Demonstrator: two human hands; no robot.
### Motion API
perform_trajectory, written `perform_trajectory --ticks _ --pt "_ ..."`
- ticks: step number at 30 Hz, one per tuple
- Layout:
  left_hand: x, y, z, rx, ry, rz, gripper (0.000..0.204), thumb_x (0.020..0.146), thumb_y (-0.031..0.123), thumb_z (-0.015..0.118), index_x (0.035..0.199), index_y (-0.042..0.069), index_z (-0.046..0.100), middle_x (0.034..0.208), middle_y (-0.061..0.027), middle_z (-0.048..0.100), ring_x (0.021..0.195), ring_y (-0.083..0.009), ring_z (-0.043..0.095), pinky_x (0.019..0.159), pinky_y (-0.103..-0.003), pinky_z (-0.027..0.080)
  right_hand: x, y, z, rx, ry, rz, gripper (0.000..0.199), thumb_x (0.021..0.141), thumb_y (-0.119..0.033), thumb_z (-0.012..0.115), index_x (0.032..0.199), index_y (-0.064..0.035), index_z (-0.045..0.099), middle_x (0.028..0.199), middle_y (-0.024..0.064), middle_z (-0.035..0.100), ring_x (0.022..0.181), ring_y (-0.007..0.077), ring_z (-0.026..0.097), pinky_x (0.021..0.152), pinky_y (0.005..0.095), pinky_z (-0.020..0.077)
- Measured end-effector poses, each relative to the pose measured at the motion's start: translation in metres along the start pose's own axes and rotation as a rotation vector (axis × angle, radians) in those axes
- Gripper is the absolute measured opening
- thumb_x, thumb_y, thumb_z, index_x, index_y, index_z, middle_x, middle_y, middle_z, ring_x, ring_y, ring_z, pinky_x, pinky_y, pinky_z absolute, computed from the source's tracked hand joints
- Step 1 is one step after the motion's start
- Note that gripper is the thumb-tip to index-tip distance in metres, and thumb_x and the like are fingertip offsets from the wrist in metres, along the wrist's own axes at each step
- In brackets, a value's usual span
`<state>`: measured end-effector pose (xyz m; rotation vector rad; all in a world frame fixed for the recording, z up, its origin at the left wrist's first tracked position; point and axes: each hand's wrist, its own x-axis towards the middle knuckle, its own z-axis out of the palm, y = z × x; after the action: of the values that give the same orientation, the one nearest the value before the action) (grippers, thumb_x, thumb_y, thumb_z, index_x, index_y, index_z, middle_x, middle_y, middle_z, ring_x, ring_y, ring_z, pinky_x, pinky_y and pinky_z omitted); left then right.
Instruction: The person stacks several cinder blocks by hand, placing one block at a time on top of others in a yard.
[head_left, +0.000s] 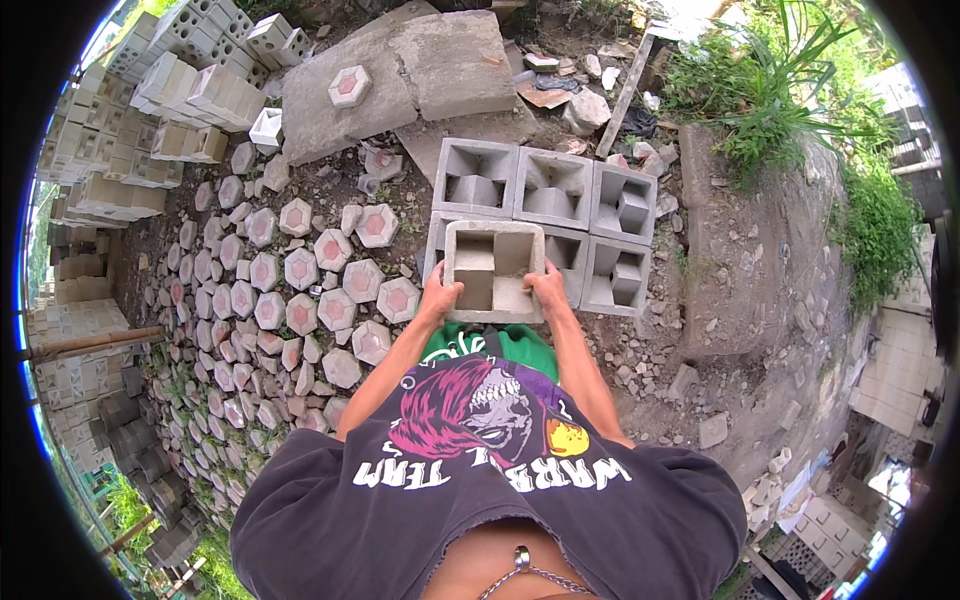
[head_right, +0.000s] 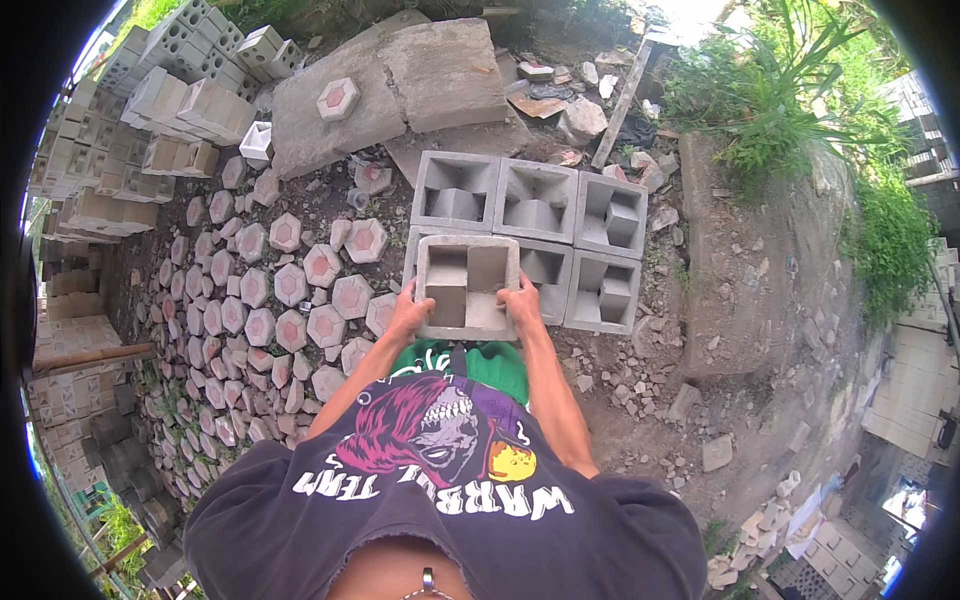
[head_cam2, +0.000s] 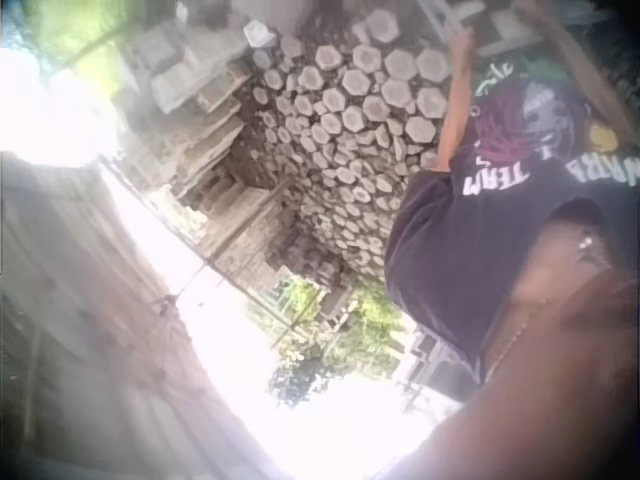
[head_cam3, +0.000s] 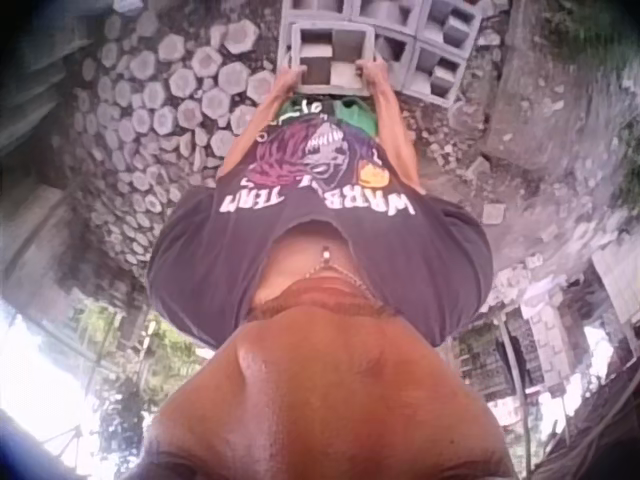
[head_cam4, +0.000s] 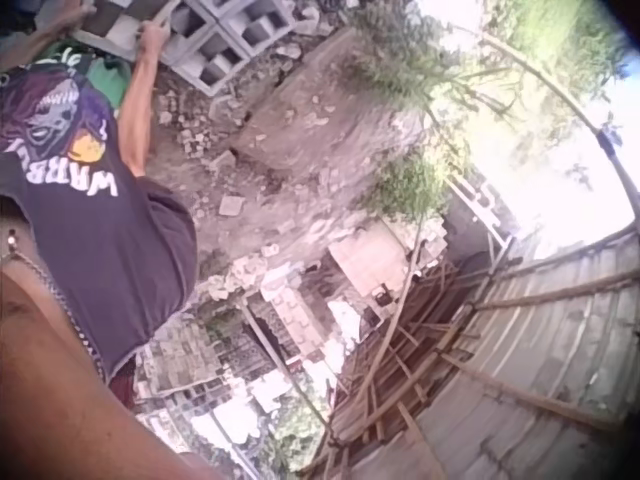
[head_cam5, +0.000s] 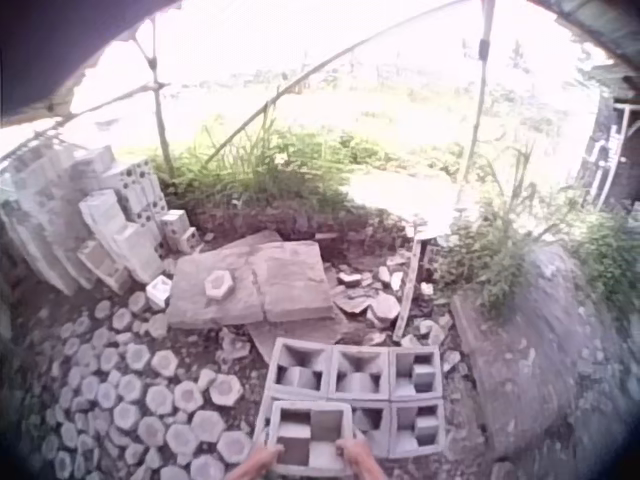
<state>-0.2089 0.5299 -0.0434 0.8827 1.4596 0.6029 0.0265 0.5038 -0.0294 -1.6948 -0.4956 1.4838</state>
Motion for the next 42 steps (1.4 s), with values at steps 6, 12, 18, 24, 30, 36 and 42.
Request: perform_trajectory --ticks 6,12,18,24,30,36,42 --pt "0.046 0.025 -0.028 0.037 -0.070 -0.006 0.078 0.064 0.001 0.057 0.139 -0.002 0.036 0.102 -0.0133 0.062 0.082 -0.0164 0.059 0.070 -0.028 0.049 0.018 -0.020 0.039 0.026 0.090 0.022 0.074 0.057 0.000 0.056 0.131 -0.0021 0.051 0.097 0.0079 0.063 0.083 0.0163 0.059 0.073 0.0288 0.0487" --pt "0.084 0.050 -0.055 -0.024 -0.103 0.075 0.073 0.066 0.001 0.057 0.137 -0.002 0.039 0.106 -0.0119 0.062 0.084 -0.0159 0.059 0.072 -0.027 0.048 0.044 -0.029 0.074 -0.026 0.161 -0.012 0.068 0.058 -0.002 0.056 0.126 -0.0010 0.054 0.095 0.0081 0.064 0.078 0.0168 0.059 0.070 0.0291 0.0487" --pt "0.125 0.071 -0.065 0.065 -0.166 0.076 0.073 0.069 0.005 0.059 0.138 -0.003 0.037 0.115 -0.0178 0.061 0.101 -0.0219 0.059 0.088 -0.030 0.046 0.078 -0.040 0.089 -0.048 0.196 0.046 0.063 0.056 -0.003 0.057 0.119 0.0001 0.057 0.091 0.0086 0.064 0.077 0.0168 0.058 0.070 0.0286 0.0477" --pt "0.153 0.076 -0.048 0.167 -0.095 0.170 0.072 0.071 0.006 0.058 0.139 -0.002 0.036 0.115 -0.0187 0.061 0.102 -0.0240 0.060 0.090 -0.031 0.045 0.117 -0.058 0.083 -0.088 0.204 0.010 0.061 0.055 -0.005 0.059 0.116 0.0006 0.059 0.089 0.0082 0.065 0.077 0.0167 0.058 0.071 0.0289 0.0477" --pt "0.186 0.082 -0.032 0.121 -0.047 0.155 0.073 0.072 0.008 0.058 0.141 0.001 0.034 0.122 -0.0215 0.057 0.111 -0.0279 0.057 0.095 -0.033 0.042 0.160 -0.075 0.075 -0.109 0.142 -0.059 0.062 0.058 -0.005 0.057 0.120 0.0002 0.058 0.094 0.0085 0.065 0.081 0.0176 0.058 0.073 0.0289 0.0476" --pt "0.201 0.098 -0.027 0.136 -0.022 0.160 0.075 0.072 0.008 0.057 0.142 0.002 0.031 0.125 -0.0222 0.055 0.114 -0.0291 0.055 0.098 -0.034 0.041 0.186 -0.081 0.074 -0.087 0.122 -0.094 0.056 0.059 -0.006 0.059 0.115 0.0009 0.060 0.091 0.0081 0.065 0.080 0.0172 0.058 0.073 0.0292 0.0478" --pt "0.215 0.107 -0.025 0.095 -0.057 0.170 0.074 0.071 0.003 0.056 0.140 -0.002 0.030 0.131 -0.0195 0.049 0.120 -0.0253 0.049 0.101 -0.032 0.037 0.198 -0.087 0.075 -0.129 0.165 -0.113 0.052 0.061 -0.007 0.059 0.112 0.0024 0.061 0.092 0.0088 0.065 0.081 0.0172 0.058 0.073 0.0295 0.0481"
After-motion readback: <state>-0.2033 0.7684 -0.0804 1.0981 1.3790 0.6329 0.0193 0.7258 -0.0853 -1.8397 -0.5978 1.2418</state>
